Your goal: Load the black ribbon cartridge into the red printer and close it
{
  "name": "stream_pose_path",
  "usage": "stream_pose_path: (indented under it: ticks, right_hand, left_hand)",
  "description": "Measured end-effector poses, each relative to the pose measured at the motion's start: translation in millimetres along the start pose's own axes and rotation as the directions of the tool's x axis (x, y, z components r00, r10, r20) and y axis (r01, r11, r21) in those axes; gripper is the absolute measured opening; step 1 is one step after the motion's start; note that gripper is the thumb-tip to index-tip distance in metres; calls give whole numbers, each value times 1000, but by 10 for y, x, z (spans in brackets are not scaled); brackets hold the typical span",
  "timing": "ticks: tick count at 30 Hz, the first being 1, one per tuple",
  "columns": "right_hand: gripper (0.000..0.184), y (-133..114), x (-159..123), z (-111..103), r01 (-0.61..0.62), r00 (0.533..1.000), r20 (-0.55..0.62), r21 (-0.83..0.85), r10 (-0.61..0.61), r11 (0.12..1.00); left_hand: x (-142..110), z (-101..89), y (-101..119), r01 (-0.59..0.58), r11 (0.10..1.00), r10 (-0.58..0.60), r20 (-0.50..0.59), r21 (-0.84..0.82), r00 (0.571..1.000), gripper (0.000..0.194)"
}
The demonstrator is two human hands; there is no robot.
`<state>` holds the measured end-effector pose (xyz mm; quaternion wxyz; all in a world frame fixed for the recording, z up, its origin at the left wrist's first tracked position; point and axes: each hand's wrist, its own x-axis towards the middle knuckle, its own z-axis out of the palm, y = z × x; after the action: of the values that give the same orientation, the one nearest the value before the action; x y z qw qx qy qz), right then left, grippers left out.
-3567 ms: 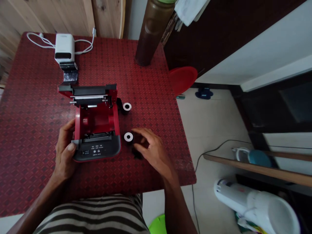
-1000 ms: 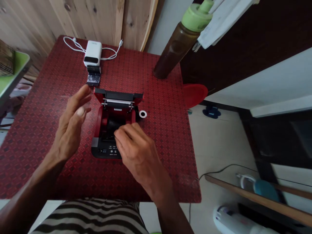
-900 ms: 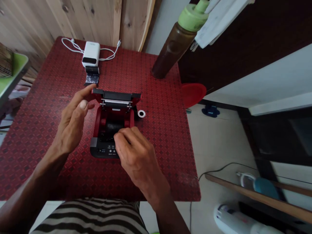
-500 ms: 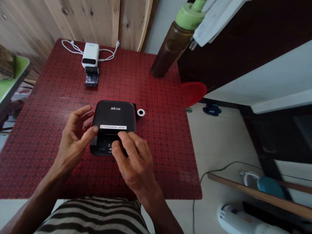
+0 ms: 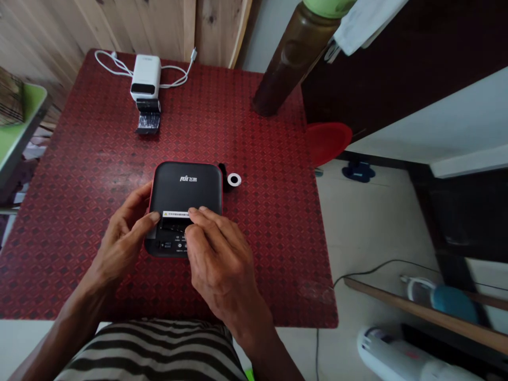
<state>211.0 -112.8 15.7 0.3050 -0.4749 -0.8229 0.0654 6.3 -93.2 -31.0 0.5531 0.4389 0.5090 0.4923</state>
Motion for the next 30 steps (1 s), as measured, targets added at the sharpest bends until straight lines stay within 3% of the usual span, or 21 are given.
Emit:
stream_pose_path:
  ticks: [8, 14, 19, 24, 30]
  right_hand:
    - [25, 25, -133, 42, 15, 995, -98, 48, -10, 999]
    - [44, 65, -542, 123, -200, 927, -303, 105, 223, 974]
    - [44, 117, -819, 329, -343, 903, -198, 201, 381, 917]
    - [54, 120, -894, 468, -355, 891, -199, 257, 409, 899]
    - [58, 149, -887, 490, -334, 897, -210, 254, 388, 908]
  left_hand:
    - [-71, -38, -45, 43, 999, -43, -15, -25, 999, 56]
    - [-232, -149, -98, 42, 999, -42, 28, 9, 999, 59]
    - [-219, -143, -31, 44, 998, -45, 14, 47, 999, 58]
    - [-220, -67, 31, 59, 998, -59, -1, 3, 998, 55]
    - [-232, 17, 56, 129, 988, -135, -57, -88, 989, 55]
